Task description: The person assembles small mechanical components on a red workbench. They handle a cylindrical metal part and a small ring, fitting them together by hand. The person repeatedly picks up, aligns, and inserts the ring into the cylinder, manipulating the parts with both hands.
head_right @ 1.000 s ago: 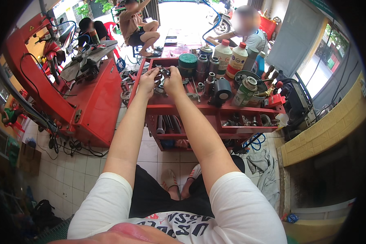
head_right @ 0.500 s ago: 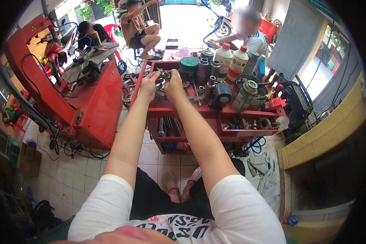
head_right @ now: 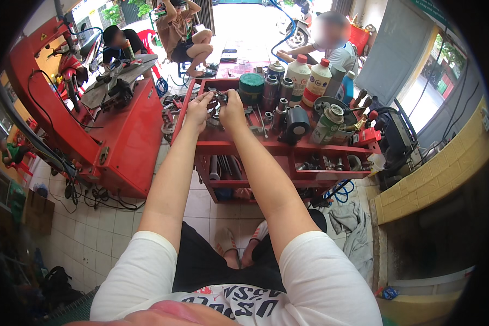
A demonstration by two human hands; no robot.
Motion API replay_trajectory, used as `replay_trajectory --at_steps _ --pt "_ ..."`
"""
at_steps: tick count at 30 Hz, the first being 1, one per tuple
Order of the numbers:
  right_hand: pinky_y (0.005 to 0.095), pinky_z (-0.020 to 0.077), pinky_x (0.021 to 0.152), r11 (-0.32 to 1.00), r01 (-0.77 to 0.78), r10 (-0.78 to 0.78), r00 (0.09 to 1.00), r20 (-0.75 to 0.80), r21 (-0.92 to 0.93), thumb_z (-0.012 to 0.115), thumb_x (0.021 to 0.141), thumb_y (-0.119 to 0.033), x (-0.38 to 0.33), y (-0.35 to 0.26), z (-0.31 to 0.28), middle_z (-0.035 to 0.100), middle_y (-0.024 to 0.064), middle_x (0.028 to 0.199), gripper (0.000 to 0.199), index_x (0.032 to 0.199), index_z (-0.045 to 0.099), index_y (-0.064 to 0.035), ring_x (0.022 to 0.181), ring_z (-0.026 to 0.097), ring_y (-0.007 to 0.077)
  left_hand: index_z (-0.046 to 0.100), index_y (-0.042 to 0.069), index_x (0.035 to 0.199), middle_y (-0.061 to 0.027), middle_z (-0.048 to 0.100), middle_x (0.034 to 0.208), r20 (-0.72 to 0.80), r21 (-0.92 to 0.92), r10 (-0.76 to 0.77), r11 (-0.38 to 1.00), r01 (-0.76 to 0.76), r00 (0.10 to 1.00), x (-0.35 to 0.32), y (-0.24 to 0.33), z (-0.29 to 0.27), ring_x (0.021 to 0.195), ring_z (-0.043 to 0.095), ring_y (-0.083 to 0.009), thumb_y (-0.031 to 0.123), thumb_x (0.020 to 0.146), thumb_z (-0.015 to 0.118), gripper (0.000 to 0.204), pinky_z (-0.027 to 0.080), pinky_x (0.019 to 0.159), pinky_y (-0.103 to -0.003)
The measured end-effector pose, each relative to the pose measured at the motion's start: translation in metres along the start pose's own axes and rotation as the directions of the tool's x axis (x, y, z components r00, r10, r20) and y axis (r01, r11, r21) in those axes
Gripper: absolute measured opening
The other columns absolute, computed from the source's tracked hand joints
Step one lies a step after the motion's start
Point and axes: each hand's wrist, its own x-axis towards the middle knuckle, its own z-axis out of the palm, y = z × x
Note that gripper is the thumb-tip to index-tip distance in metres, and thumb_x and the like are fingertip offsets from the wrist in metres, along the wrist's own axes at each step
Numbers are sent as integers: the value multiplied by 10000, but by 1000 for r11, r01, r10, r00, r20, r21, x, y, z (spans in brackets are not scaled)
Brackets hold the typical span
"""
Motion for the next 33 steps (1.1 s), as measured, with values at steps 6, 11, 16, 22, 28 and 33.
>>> replay_trajectory --at_steps 6,11,16,22,28,33 --pt "517 478 853 1000 20 -20 1000 -2 -1 562 870 66 1 10 1 606 282 1019 206 1069 536 19 995 590 508 744 105 1105 2 749 947 -9 -18 7 1000 -7 1000 -2 0 5 747 713 -82 218 985 706 170 551 575 -225" --pt "520 477 857 1000 8 -8 1000 6 11 553 861 78 0 8 2 606 282 1019 211 1062 532 20 997 590 512 745 85 1110 0 751 943 -19 -26 17 1000 -17 1000 -1 0 3 747 713 -89 199 973 722 180 554 580 -233" --pt "521 480 844 1000 12 -12 1000 3 -5 554 868 71 0 9 2 606 284 1018 204 1064 531 18 988 592 513 745 85 1132 -4 749 966 1 -33 19 999 -19 1000 0 -1 2 788 716 -95 201 986 706 190 561 605 -244" --pt "518 482 831 1000 4 -4 1000 -3 8 563 877 55 0 11 5 607 284 1014 182 1054 540 20 970 594 513 745 101 1149 7 741 996 13 -4 -18 1000 18 1000 0 0 -2 822 713 -91 212 999 688 195 550 601 -239" --pt "468 499 805 998 38 -40 998 -45 -41 643 953 -55 1 17 3 638 244 957 124 1025 572 16 907 621 451 744 104 1157 15 737 998 20 6 -28 1000 28 999 -1 -1 2 827 709 -90 202 1003 683 193 527 580 -239" --pt "477 481 864 1000 17 -18 999 38 24 610 888 31 1 12 4 591 276 1044 197 1070 534 27 985 583 480 739 67 1182 -9 738 1024 13 -3 18 1000 -18 1000 4 -4 -3 847 700 -105 177 1010 672 214 536 612 -250"
